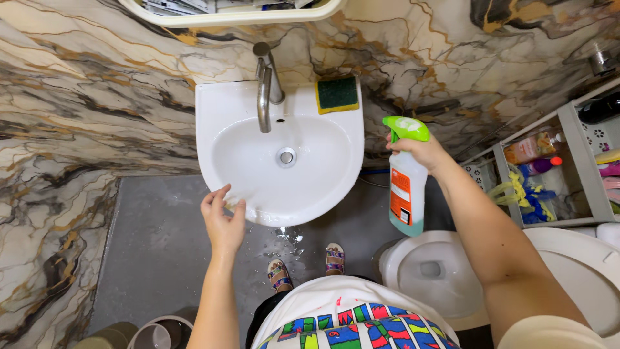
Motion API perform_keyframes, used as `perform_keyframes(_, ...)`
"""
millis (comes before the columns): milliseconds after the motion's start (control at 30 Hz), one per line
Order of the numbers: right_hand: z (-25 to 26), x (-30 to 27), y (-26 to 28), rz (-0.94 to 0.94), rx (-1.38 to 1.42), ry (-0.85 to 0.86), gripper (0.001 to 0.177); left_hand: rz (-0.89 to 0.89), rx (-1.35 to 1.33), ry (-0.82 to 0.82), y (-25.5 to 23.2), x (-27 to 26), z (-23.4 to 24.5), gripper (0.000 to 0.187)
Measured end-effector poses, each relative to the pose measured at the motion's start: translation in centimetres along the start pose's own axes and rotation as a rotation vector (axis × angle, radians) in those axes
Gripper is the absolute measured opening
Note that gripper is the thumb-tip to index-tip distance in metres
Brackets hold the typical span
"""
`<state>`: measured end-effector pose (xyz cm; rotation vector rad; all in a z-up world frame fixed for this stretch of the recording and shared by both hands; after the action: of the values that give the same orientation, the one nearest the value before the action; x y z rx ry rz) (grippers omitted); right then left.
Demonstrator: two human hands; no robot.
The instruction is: The person sprays cleaning liquid on a sink and faucet, then wipes them with a yellow sponge.
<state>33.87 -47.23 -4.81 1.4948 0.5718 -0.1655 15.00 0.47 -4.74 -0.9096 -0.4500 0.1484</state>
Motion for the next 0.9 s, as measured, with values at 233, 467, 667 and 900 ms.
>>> perform_keyframes(233,0.2,0.1,-0.4,0.082,-0.009,0.103,0.053,0.138,0.074,-0.049,1.2,-2.0,0.0,0.075)
perform_keyframes(467,-1.6,-3.1,-4.9,0.105,-0.049,0.12,0.054,0.499,-0.186,-0.114,6.0,-5.2,-1.1,0.102)
perform_keyframes(667,-5.5,-8.1,-8.8,0.086,-0.166,0.033,0.047,0.728,-0.598,0.06,7.6,-6.2,-5.3,0.095)
perform_keyframes(900,-2.6,-12.9,-9.3,0.367,0.124,-0.415,0.036,0.739,-0.626,0.138,8.6,-8.0,-3.2,0.094)
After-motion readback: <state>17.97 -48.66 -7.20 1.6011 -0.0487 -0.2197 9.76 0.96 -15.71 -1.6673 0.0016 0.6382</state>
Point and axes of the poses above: each hand's wrist, its own x-axis towards the middle knuckle, its own z-axis out of the back of the hand, y = z × x, the point moved 10 cm from there along x, towards the middle knuckle, and after that the axes turned 15 degrees about -z, right-handed, at the moved point
